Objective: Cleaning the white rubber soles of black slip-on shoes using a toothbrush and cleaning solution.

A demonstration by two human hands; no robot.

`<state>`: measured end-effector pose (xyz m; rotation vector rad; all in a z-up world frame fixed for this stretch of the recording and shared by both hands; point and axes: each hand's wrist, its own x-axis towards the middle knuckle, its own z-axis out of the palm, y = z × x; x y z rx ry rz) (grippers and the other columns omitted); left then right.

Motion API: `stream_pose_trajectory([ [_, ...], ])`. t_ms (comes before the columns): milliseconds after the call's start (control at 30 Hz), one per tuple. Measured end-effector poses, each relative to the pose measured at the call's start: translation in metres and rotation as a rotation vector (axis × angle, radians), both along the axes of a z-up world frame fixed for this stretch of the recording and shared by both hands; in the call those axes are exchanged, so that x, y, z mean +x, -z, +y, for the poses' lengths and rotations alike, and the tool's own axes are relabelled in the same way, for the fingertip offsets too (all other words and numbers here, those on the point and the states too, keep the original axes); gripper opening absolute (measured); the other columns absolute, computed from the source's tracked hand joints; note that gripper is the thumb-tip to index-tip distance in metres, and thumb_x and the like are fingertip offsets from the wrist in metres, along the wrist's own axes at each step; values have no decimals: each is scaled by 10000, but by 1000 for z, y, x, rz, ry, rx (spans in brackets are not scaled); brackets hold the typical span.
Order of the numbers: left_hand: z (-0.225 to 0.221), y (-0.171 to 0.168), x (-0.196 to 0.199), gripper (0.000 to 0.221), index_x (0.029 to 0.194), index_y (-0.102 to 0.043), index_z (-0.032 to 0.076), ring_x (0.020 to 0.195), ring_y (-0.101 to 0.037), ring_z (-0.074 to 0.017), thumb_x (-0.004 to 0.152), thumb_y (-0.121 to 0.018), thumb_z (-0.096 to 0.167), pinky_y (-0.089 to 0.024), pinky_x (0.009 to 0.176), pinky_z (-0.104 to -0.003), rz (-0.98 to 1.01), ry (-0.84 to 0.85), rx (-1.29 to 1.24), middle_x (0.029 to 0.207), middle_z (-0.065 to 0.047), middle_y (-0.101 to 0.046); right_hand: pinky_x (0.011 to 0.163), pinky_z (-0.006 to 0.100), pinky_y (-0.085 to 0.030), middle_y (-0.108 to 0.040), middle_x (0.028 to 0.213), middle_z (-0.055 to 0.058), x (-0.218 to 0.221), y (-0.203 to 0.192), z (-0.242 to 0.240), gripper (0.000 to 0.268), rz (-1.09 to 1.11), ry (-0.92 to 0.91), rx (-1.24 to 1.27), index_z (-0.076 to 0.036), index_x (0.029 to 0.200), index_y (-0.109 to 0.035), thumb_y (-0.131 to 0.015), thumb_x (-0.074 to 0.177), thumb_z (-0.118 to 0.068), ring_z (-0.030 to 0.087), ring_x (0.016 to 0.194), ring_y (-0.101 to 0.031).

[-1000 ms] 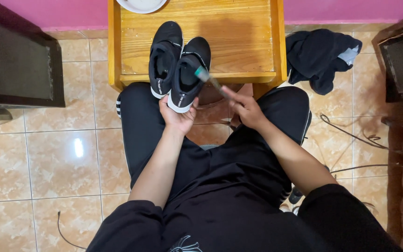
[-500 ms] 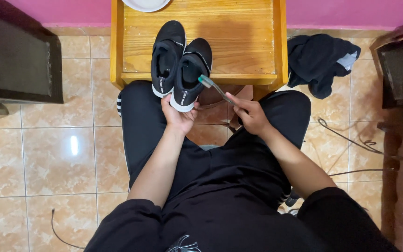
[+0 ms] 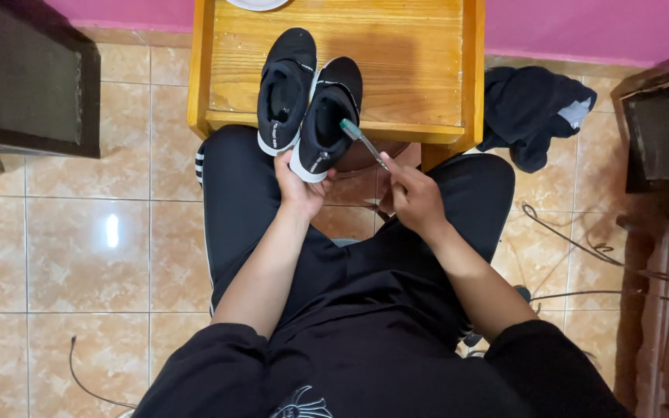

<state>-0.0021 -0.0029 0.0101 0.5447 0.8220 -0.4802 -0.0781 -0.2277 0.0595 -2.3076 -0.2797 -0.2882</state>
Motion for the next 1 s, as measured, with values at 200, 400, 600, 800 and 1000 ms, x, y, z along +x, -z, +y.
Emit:
stream_pose_trajectory([
  [200,-1,-19,0,421,807,-593,184,496,-665,-327,721,-521,589,-430,412,-285,-9,5,20,698,-131,-722,697,437,-561,-703,796,113,9,-7,-6,391,37,-81,114,-134,1222,-771,-600,915,37,339,754,-702],
  [400,-2,0,10,411,801,-588,188,494,-668,-362,701,-549,584,-408,396,-304,-23,27,36,688,-146,-713,675,442,-539,-653,708,113,18,-13,27,286,69,-164,182,-67,1008,-781,-536,920,52,339,656,-653],
  [600,-5,16,4,410,797,-589,195,482,-661,-357,712,-528,591,-383,383,-308,-5,25,20,683,-139,-713,684,425,-537,-612,729,105,25,-8,21,190,9,-272,145,-105,896,-716,-582,912,29,351,688,-646],
  [800,-7,8,4,405,807,-575,198,483,-653,-361,724,-517,590,-396,399,-298,-8,21,16,691,-130,-717,674,392,-527,-603,755,89,35,4,10,186,-109,-221,96,-125,855,-674,-575,980,-29,332,698,-645],
  [1000,-8,14,10,405,806,-591,203,486,-662,-375,711,-542,594,-408,401,-309,-24,-4,14,695,-127,-723,594,432,-574,-563,861,39,33,3,17,630,-216,30,-434,-317,1529,-544,-534,938,-98,296,826,-611],
])
